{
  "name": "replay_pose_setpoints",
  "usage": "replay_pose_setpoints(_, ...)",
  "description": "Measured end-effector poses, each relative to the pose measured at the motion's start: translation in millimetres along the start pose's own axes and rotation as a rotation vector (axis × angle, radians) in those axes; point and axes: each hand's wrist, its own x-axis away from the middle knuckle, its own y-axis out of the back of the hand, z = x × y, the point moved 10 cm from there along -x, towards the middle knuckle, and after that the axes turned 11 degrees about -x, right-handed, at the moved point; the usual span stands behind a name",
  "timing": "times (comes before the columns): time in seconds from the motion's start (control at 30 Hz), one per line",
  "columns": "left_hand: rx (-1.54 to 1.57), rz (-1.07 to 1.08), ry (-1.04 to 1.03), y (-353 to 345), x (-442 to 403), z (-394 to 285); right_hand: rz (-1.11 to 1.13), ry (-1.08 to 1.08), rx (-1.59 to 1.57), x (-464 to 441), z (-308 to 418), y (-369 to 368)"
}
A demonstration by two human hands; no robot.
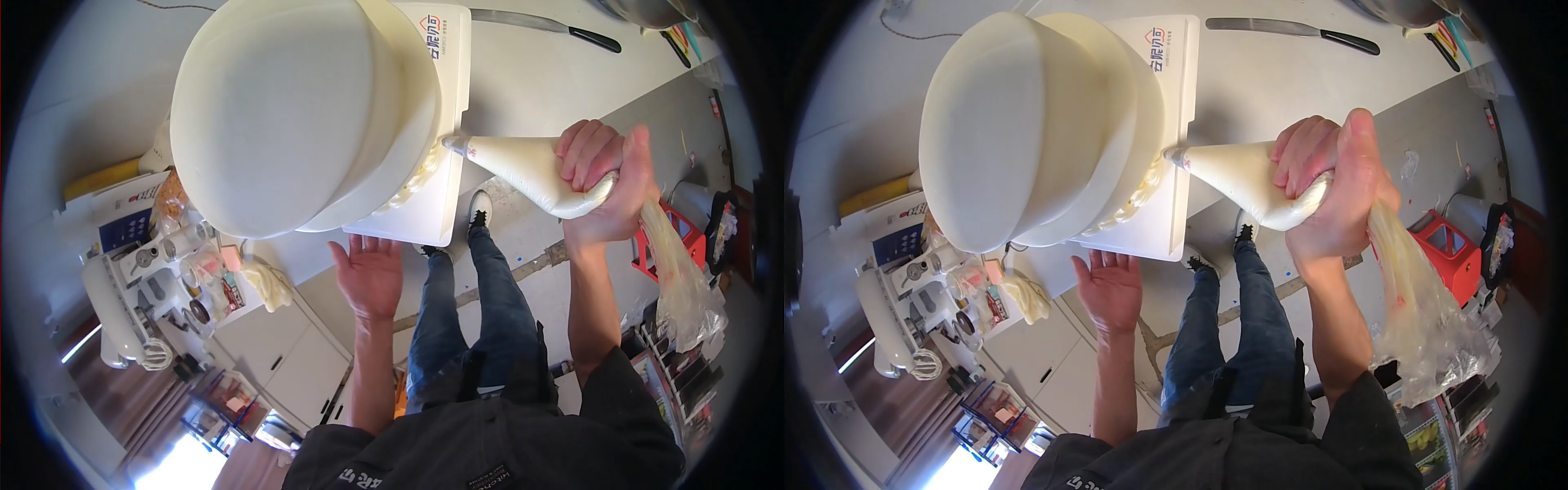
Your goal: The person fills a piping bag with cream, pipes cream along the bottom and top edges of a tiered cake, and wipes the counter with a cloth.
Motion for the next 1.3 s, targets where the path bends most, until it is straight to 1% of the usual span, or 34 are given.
replay_pose_setpoints(0.07,0.026,0.051,0.015,-4,0,2,0.021,-0.008,0.004,0,0,0)
replay_pose_setpoints(0.17,0.038,-0.013,-0.017,4,0,-1,0.070,-0.029,-0.024,2,2,-1)
replay_pose_setpoints(0.27,0.026,-0.084,-0.016,8,0,-2,0.064,0.014,-0.006,-2,3,-3)
replay_pose_setpoints(0.37,0.024,0.013,0.030,-5,1,3,0.040,0.048,0.018,-3,1,-2)
replay_pose_setpoints(0.57,0.087,-0.030,-0.007,2,-1,-2,0.104,0.020,-0.015,-3,4,-5)
replay_pose_setpoints(0.67,-0.002,-0.006,0.035,-8,0,3,0.059,0.067,0.027,-7,4,-4)
replay_pose_setpoints(0.77,0.049,-0.004,0.065,-3,1,7,0.058,0.038,0.055,-7,2,-3)
replay_pose_setpoints(0.87,0.053,-0.025,0.039,2,1,3,0.103,0.007,0.022,-5,5,-5)
replay_pose_setpoints(0.97,0.056,-0.081,0.002,-1,-1,0,0.073,0.039,0.038,-8,7,-5)
replay_pose_setpoints(1.07,0.029,-0.041,0.012,1,-4,1,0.062,0.069,0.051,-9,4,-4)
replay_pose_setpoints(1.17,0.033,-0.001,0.005,-2,-4,0,0.071,0.001,0.027,-6,1,-2)
replay_pose_setpoints(1.3,0.071,-0.018,-0.011,3,-4,-2,0.091,0.042,0.028,-7,5,-6)
